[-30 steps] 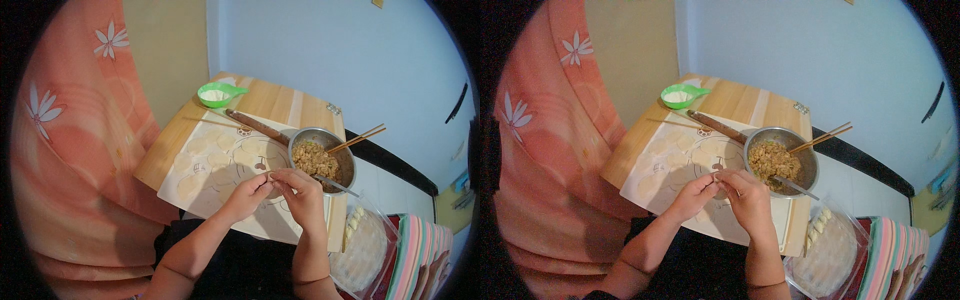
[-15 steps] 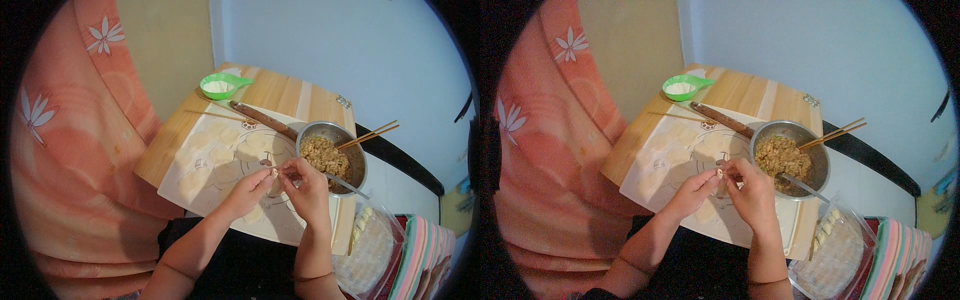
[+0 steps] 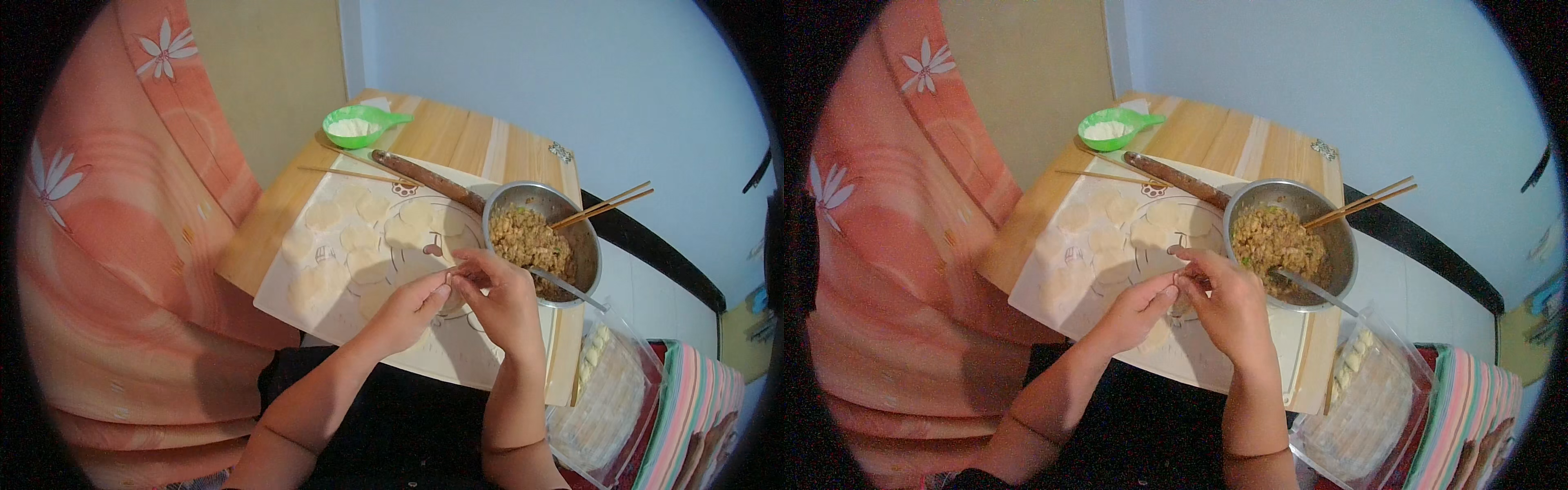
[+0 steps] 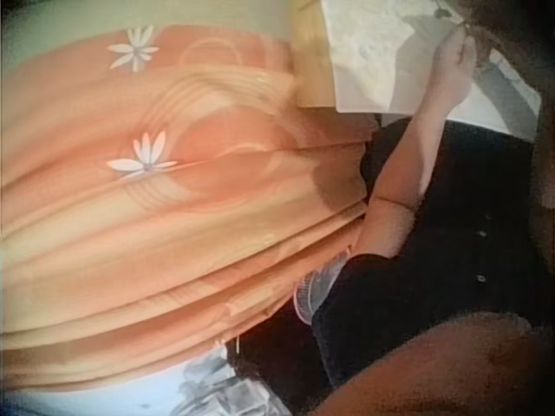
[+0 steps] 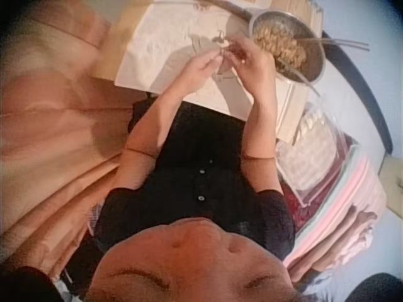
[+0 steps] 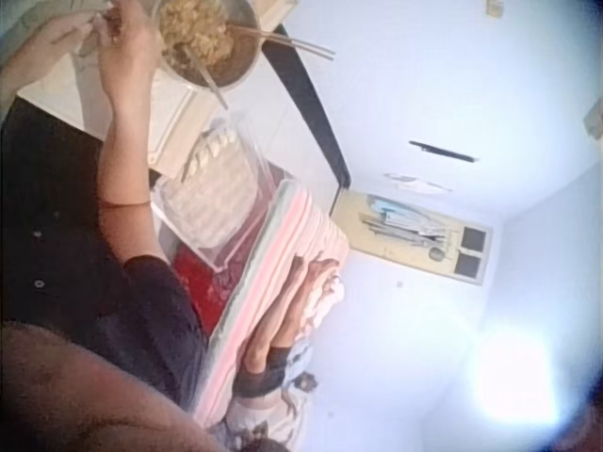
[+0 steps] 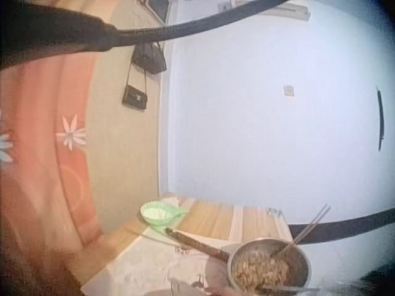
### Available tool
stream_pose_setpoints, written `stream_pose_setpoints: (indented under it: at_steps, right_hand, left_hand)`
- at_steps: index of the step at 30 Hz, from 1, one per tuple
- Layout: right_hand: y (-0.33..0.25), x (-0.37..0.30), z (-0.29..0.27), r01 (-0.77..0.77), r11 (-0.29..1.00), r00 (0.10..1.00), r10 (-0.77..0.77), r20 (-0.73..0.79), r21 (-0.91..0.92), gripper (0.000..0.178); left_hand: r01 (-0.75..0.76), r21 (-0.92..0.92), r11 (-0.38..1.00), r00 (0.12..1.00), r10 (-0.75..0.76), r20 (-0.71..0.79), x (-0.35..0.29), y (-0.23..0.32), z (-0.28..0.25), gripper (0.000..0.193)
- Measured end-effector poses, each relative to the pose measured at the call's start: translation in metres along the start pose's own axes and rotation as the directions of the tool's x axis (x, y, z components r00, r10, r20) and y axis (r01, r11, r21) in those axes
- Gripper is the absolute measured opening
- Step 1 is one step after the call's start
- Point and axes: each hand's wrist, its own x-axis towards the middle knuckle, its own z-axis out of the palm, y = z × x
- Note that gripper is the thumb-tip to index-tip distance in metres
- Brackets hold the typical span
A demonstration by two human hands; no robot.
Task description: The person prepares dumplings by placing a meat filling onto round dough wrappers using a spoon. They fold the wrappers over the filling and pinch the edges to seal them. The finished dumplings are placed into a plastic container on the table.
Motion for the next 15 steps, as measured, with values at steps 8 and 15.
stream_pose_setpoints:
  at_steps: [8, 15]
  right_hand:
    - [-0.003, 0.001, -0.001, -0.05, 0.996, 0.998, 0.052, -0.032, 0.073, 0.028]
    - [0.008, 0.001, 0.006, 0.173, 0.955, 0.984, -0.176, 0.008, -0.24, 0.03]
  left_hand:
    - [0.04, -0.027, 0.999, 0.999, -0.04, 0.008, 0.001, -0.001, 0.0, 0.037]
    - [-0.038, 0.044, 0.998, 0.998, 0.04, -0.053, 0.003, -0.016, 0.006, 0.039]
